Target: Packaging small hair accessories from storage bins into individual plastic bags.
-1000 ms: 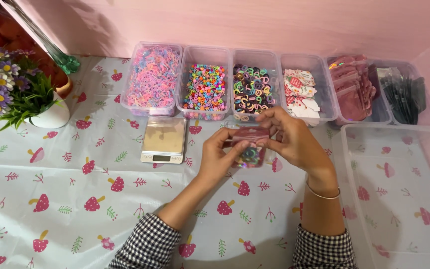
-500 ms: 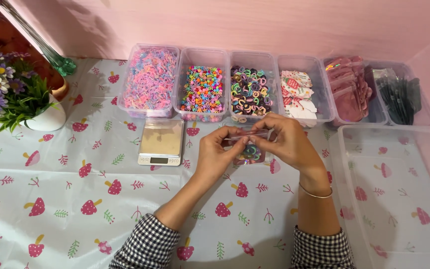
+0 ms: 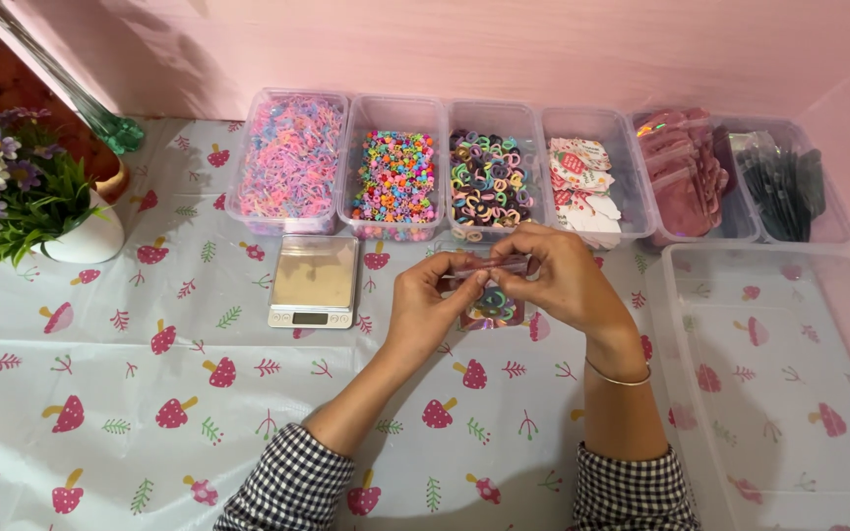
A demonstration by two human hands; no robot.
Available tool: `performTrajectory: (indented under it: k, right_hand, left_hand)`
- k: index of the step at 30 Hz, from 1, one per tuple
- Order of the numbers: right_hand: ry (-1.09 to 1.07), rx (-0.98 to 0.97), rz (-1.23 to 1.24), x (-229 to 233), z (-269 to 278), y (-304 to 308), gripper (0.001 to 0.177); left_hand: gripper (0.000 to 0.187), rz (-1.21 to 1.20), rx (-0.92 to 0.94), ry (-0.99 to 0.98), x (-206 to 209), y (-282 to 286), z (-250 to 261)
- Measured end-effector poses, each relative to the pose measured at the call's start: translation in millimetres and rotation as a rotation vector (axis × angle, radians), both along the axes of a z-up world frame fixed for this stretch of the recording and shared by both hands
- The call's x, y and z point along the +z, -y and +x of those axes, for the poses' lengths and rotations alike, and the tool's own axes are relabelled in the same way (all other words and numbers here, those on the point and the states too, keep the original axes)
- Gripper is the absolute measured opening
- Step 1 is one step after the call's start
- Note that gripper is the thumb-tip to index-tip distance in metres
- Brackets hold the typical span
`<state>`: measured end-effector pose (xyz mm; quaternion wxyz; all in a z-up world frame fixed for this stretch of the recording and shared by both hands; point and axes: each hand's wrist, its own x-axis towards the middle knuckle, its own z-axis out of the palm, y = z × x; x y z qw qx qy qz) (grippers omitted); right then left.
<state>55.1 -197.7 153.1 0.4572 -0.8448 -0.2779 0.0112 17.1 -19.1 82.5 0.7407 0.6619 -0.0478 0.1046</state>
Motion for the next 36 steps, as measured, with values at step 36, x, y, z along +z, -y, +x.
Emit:
performTrajectory:
  k: [36]
  right_hand:
    - [0.003,-0.839,-0.399,39.9,-53.8,344.0,0.02]
  left_hand:
    - [0.018,0.253,-0.424,0.135,-55.3,186.8,-13.7]
